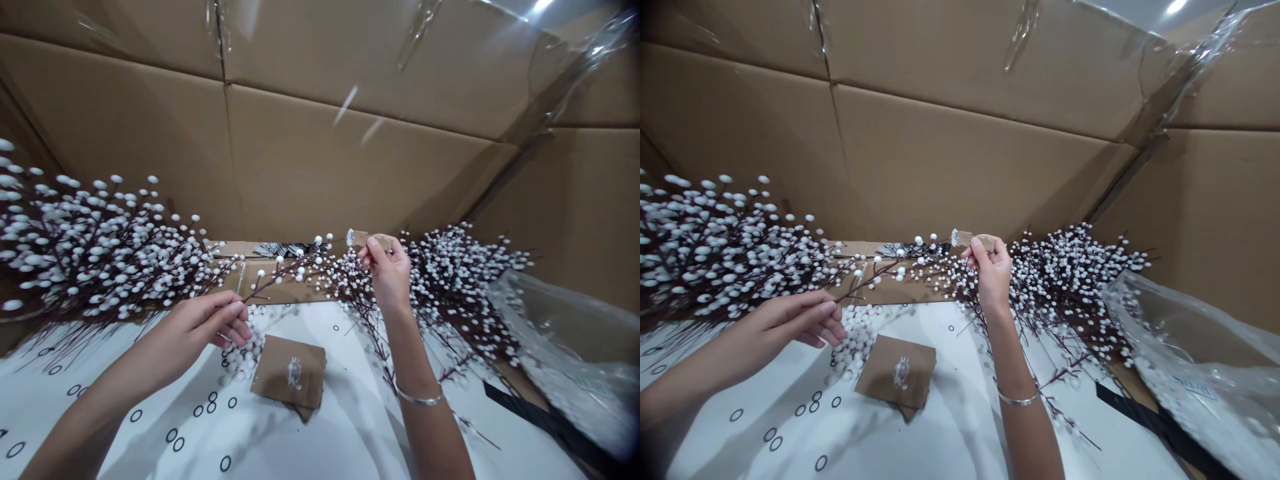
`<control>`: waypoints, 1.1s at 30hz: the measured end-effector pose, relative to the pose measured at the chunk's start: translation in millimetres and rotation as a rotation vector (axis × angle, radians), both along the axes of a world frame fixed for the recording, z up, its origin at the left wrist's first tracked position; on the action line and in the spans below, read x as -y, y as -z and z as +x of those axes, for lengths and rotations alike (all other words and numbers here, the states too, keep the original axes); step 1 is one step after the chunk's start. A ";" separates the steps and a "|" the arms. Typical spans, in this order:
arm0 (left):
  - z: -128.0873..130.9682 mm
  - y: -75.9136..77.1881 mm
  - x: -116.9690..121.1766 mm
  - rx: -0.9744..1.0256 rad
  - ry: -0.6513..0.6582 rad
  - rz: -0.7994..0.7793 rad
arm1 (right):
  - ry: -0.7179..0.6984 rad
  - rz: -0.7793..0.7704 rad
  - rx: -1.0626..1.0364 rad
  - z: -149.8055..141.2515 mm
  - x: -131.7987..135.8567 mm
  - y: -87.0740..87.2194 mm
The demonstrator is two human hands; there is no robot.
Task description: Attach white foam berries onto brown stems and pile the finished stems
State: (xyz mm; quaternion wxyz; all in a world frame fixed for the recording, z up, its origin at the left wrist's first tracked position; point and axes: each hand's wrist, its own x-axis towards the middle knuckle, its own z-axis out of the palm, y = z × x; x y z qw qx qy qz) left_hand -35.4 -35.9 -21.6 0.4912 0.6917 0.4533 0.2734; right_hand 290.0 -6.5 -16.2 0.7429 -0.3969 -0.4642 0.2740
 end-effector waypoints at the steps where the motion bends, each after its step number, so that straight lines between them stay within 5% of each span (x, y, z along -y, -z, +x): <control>1: 0.4 -0.4 0.1 0.000 0.002 0.003 | 0.000 -0.003 0.005 -0.2 0.2 -0.1; 33: -1.7 -2.3 0.7 -0.003 0.051 -0.018 | -0.025 -0.017 -0.002 0.4 0.6 1.6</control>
